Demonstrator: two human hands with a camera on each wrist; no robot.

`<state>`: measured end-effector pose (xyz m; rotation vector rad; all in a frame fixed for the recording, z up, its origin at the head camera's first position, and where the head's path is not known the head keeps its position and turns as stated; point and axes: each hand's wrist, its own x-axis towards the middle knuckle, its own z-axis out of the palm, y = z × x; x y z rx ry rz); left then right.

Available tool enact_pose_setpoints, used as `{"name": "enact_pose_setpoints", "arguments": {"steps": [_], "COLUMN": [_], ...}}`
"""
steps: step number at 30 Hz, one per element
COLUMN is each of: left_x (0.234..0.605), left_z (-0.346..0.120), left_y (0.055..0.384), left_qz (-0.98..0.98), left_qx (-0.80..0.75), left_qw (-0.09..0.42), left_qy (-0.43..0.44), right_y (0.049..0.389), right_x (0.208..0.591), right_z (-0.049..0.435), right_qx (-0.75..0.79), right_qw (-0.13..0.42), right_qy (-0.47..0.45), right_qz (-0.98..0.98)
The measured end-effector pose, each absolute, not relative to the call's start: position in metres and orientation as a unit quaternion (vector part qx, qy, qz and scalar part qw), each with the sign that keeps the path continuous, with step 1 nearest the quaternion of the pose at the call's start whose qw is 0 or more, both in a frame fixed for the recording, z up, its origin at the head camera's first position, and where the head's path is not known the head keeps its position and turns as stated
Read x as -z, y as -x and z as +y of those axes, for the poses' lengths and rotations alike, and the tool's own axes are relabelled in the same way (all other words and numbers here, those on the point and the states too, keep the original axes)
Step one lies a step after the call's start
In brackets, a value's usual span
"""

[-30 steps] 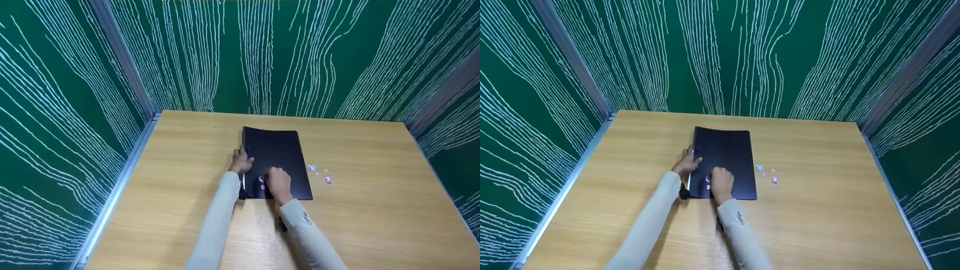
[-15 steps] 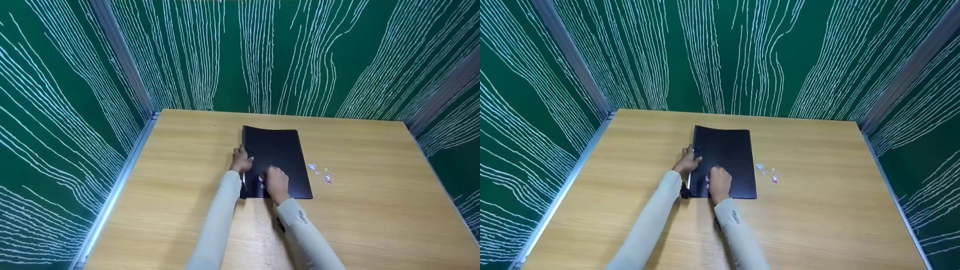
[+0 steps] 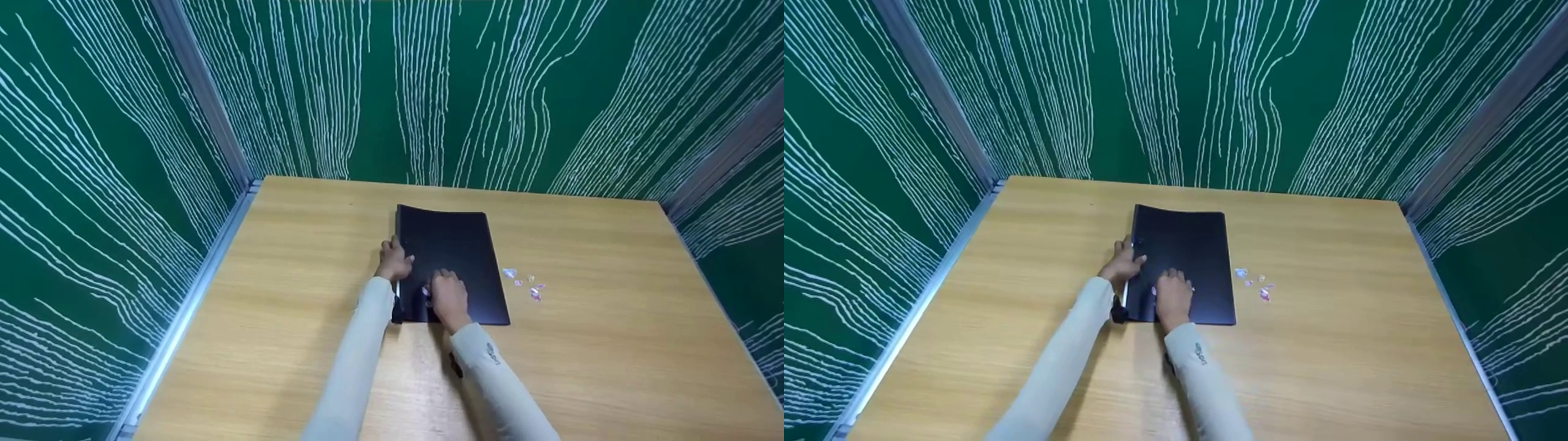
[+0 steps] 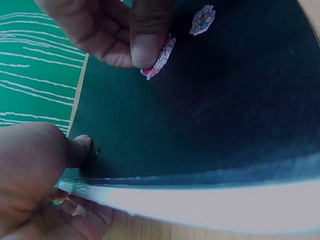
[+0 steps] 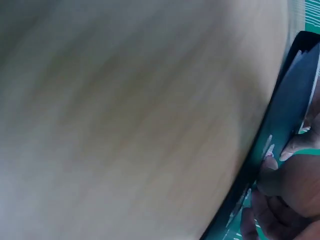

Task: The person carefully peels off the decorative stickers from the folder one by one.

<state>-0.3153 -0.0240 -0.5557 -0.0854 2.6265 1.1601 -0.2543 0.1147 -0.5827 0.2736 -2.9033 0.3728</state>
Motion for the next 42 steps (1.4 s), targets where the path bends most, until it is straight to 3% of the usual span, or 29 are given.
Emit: {"name": "enact_pose_setpoints", "arguments": {"steps": [7, 13, 42], "left_x": [0.5506, 0.5491, 0.5582], "left_z": [-0.0239, -0.024, -0.0277], "left_y": [0.3221, 0.3232, 0.3171], "left_qz": [0.909, 0.909, 0.915], "left_qx": [-0.395, -0.393, -0.38], "left_qw": [0.13, 0.14, 0.135], "left_qy": [0.031, 0.024, 0.022], "right_y": [0.2615, 0.2627, 0.2574], "right_x": [0.5733, 0.5738, 0.5776], "right_z": [0.1196, 0.1208, 0.1162], "right_qx": [-0.146, -0.159, -0.175], "right_qw": [0.03, 0.04, -0.021], "right_qy": [-0.099, -0.101, -0.082], "right_qz": [-0.984, -0.981, -0.981]}}
